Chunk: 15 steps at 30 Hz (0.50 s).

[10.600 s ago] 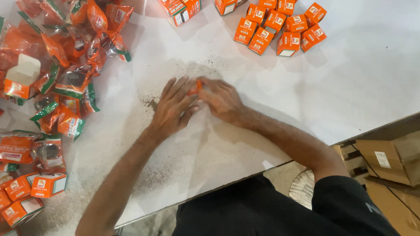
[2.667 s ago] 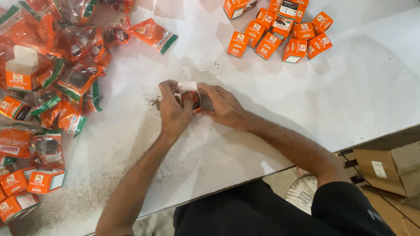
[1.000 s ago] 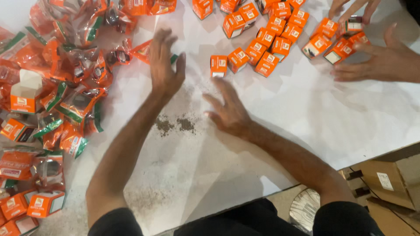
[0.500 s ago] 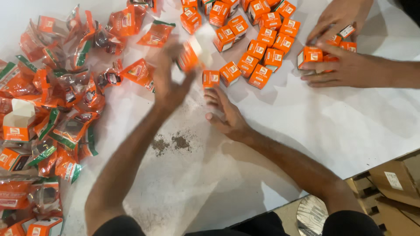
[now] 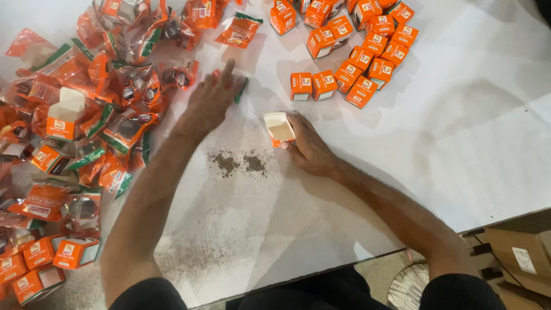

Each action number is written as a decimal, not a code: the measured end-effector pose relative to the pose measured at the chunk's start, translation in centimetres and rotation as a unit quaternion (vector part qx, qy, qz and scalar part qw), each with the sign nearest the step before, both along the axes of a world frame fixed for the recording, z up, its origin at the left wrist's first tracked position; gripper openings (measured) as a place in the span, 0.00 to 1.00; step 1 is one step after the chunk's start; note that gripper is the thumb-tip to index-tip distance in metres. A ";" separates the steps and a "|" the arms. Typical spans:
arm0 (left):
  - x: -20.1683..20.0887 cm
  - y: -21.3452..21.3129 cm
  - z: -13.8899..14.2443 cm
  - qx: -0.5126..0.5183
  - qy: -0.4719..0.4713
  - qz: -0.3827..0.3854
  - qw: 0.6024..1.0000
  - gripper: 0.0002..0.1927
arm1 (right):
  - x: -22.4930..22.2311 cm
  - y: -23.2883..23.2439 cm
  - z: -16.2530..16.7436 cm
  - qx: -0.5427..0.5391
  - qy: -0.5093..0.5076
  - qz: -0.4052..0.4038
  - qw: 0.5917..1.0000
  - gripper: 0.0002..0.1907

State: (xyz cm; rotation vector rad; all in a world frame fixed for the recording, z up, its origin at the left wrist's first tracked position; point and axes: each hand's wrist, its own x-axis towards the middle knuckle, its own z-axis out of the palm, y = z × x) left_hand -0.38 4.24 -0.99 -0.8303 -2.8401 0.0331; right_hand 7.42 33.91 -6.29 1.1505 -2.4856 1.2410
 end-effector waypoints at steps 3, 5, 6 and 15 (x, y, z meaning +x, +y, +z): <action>3.1 0.9 -0.6 0.064 -0.037 -0.010 0.997 0.24 | -0.1 0.0 0.5 -0.055 -0.118 -0.016 0.991 0.32; 6.2 0.9 -0.1 0.135 -0.030 -0.036 0.990 0.25 | -0.3 0.0 1.0 -0.123 -0.131 0.009 0.984 0.30; 7.8 1.2 0.2 0.209 -0.028 -0.023 0.977 0.25 | -0.3 0.0 1.3 -0.157 -0.137 0.021 0.978 0.28; 15.3 6.2 -0.4 0.349 0.195 -0.156 0.903 0.22 | 2.7 -2.4 2.5 -0.126 -0.205 0.019 0.970 0.24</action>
